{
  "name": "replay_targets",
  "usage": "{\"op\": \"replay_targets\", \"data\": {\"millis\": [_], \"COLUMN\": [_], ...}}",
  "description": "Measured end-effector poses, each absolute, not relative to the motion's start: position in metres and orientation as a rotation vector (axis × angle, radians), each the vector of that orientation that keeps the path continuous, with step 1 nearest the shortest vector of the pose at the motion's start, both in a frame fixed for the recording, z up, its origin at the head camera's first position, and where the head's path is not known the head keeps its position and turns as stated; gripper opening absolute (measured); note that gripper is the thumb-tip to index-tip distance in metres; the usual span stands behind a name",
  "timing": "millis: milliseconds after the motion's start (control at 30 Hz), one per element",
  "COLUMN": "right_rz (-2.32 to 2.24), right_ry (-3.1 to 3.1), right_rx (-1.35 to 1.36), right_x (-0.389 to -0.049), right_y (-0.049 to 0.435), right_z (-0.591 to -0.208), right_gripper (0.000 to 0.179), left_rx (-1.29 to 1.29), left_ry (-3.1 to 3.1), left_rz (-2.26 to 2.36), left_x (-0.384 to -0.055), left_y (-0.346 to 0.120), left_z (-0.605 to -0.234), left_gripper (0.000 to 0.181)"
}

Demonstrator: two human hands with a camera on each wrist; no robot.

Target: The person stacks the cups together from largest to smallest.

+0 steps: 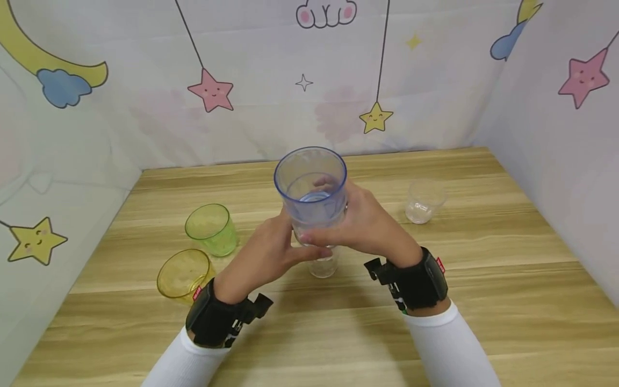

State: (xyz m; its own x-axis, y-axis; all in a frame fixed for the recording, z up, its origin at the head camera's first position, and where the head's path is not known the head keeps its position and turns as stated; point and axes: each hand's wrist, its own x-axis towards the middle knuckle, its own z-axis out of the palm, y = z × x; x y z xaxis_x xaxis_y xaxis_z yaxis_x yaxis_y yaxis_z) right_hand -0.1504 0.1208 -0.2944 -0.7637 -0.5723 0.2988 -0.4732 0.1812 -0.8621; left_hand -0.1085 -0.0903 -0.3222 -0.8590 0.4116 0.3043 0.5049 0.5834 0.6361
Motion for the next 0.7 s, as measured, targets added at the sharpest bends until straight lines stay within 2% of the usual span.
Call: {"op": "replay_targets", "data": {"millis": [333,533,700], "right_rz": [-1.605,-1.571,-1.565], "right_ry": [2.301,2.317,2.296], "right_rx": [-1.04,-1.022,-1.029], "right_x": [-0.154,-0.156,-0.157], "right_y": [0.124,0.128,0.128], "right_z": [-0.296,-0.297,-0.297], "right_gripper": [0.082,0.083,0.083], "left_rx": [-0.825,-0.751,-0.711], "left_ry": [-2.74,-2.889,-2.988], "left_rz": [-0.965,-0.827,-0.721], "left_x": [-0.103,-0.101,-0.098], "left_y": [-0.098,-0.104,-0.107], "left_z": [-0.315,-0.309,-0.303], "left_gripper": [0.097,0.085,0.083]}}
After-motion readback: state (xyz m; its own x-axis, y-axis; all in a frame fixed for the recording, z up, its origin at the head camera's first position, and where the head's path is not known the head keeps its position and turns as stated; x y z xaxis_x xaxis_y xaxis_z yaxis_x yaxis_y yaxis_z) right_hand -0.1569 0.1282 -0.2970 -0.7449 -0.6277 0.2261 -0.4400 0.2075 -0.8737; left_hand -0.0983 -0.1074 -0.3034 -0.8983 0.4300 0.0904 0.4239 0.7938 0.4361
